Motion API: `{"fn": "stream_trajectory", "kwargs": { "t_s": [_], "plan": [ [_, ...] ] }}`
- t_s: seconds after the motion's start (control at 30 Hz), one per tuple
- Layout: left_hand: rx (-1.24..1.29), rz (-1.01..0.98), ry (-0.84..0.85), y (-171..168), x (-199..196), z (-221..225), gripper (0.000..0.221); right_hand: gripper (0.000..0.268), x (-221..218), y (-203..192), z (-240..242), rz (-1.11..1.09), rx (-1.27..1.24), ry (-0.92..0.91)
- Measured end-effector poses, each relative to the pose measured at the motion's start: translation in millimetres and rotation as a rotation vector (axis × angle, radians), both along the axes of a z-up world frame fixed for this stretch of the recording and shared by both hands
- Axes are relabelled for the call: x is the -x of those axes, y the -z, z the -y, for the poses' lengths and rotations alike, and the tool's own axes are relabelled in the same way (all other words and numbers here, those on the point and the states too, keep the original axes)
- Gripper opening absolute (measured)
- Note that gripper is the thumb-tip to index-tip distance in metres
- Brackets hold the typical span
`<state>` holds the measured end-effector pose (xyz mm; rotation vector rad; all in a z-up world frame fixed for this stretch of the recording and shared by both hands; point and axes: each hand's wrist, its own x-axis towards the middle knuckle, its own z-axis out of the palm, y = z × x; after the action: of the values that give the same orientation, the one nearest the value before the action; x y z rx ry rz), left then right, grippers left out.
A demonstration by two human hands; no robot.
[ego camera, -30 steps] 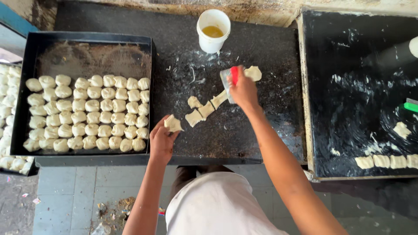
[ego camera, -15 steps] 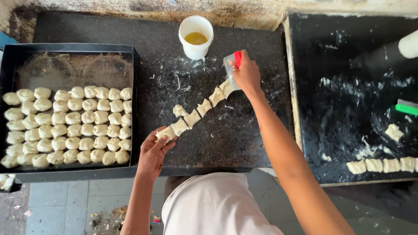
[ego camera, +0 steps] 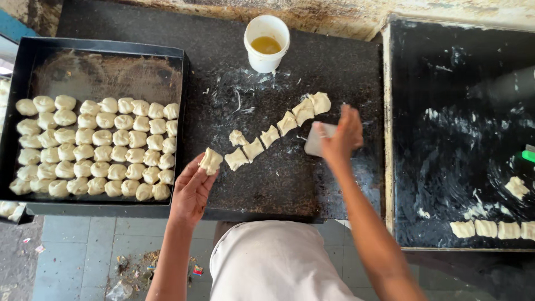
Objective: The person divides dough using a scraper, then stretches and rolls small portions into round pieces and places them into a black tray.
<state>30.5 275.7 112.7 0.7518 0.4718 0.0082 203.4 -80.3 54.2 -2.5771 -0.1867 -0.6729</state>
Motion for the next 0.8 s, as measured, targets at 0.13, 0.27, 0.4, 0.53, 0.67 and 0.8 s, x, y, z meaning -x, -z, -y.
{"fn": "stream_trajectory", "kwargs": {
  "t_s": [0.13,0.27,0.4,0.53,0.67,0.8],
  "plan": [
    [-0.099,0.017,-0.038,8,-20,-6,0.042,0.040,31,4,-137,-0.371,-0.309,-0.495],
    [-0.076,0.038,-0.117,19,-42,-11,0.049,0.043,20,6,-213,-0.587,-0.281,-0.637],
    [-0.147,0.062,-0.214,51,-63,-14,0.045,0.026,6,19,-231,-0.595,-0.469,-0.676],
    [-0.109,0.041,-0.144,104,-86,2,0.043,0.034,25,36,-216,-0.012,0.016,-0.798],
    [-0.063,-0.087,-0.057,110,-102,6,0.040,0.021,25,8,-183,-0.813,-0.427,-0.819],
    [-0.003,0.038,0.097,59,-77,13,0.039,0.023,19,-52,-159,-0.695,-0.610,-0.834]
  ]
}}
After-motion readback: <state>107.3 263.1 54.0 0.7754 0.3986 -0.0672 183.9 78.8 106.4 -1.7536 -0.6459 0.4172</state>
